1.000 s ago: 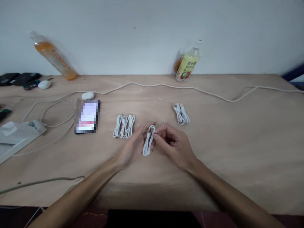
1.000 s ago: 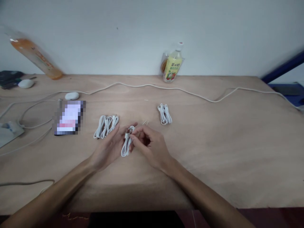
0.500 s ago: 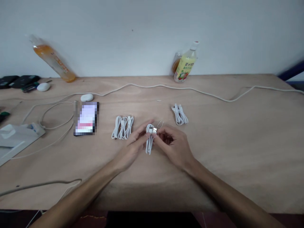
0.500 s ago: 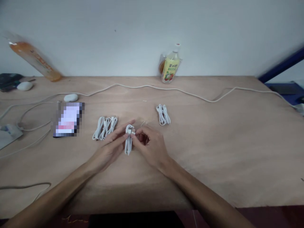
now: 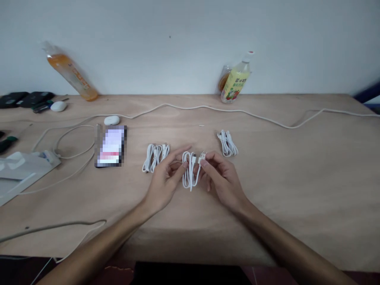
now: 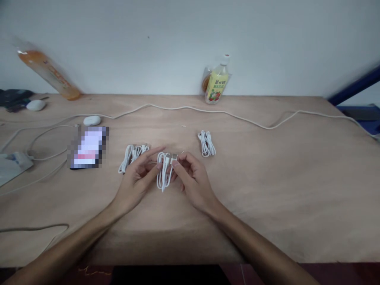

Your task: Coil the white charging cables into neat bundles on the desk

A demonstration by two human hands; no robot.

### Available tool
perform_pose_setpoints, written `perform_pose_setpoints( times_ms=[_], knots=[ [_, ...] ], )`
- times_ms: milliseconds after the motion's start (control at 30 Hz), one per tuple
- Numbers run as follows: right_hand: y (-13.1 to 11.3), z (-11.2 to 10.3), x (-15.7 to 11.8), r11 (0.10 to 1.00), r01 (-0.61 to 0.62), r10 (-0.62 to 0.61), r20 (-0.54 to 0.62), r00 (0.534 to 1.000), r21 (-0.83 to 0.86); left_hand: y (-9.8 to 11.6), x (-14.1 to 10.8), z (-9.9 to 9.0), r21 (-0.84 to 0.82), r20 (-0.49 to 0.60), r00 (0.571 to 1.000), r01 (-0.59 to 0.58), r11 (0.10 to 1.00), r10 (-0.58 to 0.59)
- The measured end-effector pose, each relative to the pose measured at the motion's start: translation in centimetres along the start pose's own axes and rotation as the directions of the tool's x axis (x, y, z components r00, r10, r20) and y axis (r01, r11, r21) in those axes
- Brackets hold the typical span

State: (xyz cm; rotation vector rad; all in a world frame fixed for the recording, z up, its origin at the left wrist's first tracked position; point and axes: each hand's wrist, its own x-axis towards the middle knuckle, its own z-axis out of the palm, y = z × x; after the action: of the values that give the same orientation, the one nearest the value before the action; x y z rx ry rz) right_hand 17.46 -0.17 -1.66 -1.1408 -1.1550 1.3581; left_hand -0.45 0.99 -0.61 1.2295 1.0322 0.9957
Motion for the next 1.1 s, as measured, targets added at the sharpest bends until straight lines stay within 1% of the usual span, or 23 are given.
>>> perform_pose_setpoints(
  times_ms=[133, 233, 367, 433, 567, 633, 733, 800, 933, 1000, 1100],
  knots=[
    [-0.03, -0.08, 0.09, 0.999, 0.008, -0.008, -0.002, 1.000, 0.054, -0.28, 0.12, 0.03, 0.045, -0.031, 1.000, -0.002, 0.999, 0.003],
    [0.13, -0.13, 0.11, 0.997, 0.027, -0.027, -0.005, 1.000, 0.068, -0.40, 0.24, -0.01, 0.039, -0.039, 0.999, -0.006, 0.999, 0.008],
    [0.33, -0.16, 0.14, 0.995, 0.058, -0.059, 0.008, 0.998, 0.081, -0.22, 0.27, -0.06, 0.027, -0.047, 0.997, -0.051, 0.998, 0.053],
    [0.34, -0.16, 0.13, 0.994, 0.070, -0.071, 0.010, 0.997, 0.081, -0.14, 0.25, -0.01, 0.002, -0.046, 0.997, -0.057, 0.998, 0.057],
    [0.33, -0.13, 0.07, 0.994, 0.090, -0.090, 0.000, 0.996, 0.065, -0.25, 0.33, 0.12, -0.102, -0.002, 1.000, 0.023, 0.995, -0.023],
    [0.35, -0.12, 0.01, 0.994, 0.094, -0.094, -0.007, 0.996, 0.060, -0.32, 0.43, 0.14, -0.141, 0.017, 0.999, 0.040, 0.989, -0.038],
    [0.38, -0.12, -0.05, 0.994, 0.092, -0.092, -0.010, 0.996, 0.053, -0.27, 0.54, 0.08, -0.164, 0.026, 0.999, 0.030, 0.986, -0.026],
    [0.35, -0.13, -0.04, 0.995, 0.087, -0.087, -0.007, 0.996, 0.049, -0.17, 0.55, 0.01, -0.148, 0.026, 0.999, 0.034, 0.988, -0.030],
    [0.24, -0.16, 0.10, 0.998, 0.047, -0.047, -0.001, 0.999, 0.040, 0.05, 0.51, -0.07, -0.107, -0.009, 0.999, 0.042, 0.993, -0.044],
    [0.22, -0.19, 0.20, 0.998, 0.027, -0.027, 0.004, 1.000, 0.050, 0.15, 0.52, -0.04, -0.127, -0.023, 0.998, 0.049, 0.991, -0.052],
    [0.26, -0.28, 0.34, 0.997, -0.005, 0.003, 0.036, 0.999, 0.071, 0.27, 0.55, 0.02, -0.169, -0.012, 0.997, 0.069, 0.983, -0.072]
  ],
)
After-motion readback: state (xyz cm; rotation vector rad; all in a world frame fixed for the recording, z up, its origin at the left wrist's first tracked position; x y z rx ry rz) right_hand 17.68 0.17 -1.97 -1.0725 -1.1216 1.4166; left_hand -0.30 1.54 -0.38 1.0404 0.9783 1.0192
